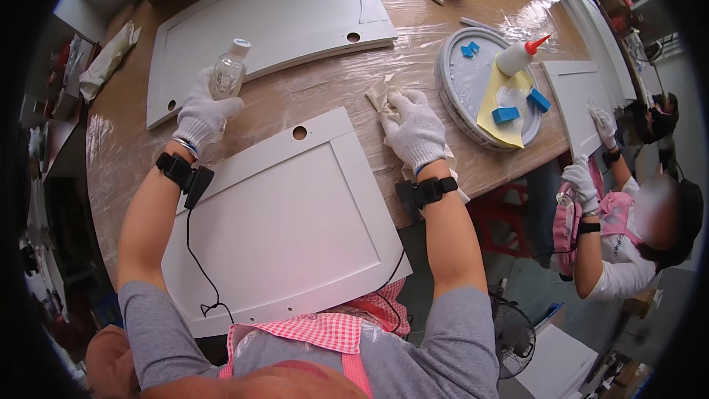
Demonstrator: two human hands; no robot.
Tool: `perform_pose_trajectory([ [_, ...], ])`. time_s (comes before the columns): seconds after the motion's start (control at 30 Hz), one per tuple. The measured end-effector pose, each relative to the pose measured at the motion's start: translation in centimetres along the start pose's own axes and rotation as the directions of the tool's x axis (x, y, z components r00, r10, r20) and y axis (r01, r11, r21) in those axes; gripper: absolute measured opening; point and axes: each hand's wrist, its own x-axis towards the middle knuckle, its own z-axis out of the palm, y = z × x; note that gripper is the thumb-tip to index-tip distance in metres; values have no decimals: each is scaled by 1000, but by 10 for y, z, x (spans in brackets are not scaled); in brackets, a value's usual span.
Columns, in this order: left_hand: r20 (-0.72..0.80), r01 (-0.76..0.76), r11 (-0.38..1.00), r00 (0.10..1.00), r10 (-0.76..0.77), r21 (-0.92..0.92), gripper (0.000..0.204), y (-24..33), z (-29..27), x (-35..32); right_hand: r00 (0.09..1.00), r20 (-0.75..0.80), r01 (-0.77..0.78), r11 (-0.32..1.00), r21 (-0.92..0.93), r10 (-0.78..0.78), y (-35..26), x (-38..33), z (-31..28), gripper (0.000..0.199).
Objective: Cleaning and inspecting white cabinet door panels using a cleaning solution and cloth.
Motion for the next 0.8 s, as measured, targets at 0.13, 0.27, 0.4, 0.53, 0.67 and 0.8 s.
perform_pose_trajectory([
  [0.13, 178, -126, 876, 983, 47, 465, 70, 72, 29, 21, 1000, -18, -9, 999, 50, 9, 2, 0, 3, 40],
  [0.27, 324, -219, 744, 946, 4, 631, 64, 137, 60, 39, 998, -55, 2, 997, 73, 2, 8, 1, 6, 39],
  [0.4, 312, -298, 580, 947, 78, 758, 53, 155, 83, 61, 994, -101, 37, 997, 72, -29, 4, 3, 6, 37],
  [0.53, 297, -338, 513, 941, 163, 789, 41, 175, 105, 70, 991, -131, 44, 996, 82, -33, 8, 4, 9, 33],
  [0.67, 316, -402, 438, 913, 258, 804, 36, 180, 115, 67, 992, -124, 39, 997, 73, -30, 8, 2, 9, 31],
  [0.8, 297, -347, 515, 938, 180, 784, 46, 162, 102, 59, 994, -111, 24, 996, 82, -15, 4, 2, 9, 30],
])
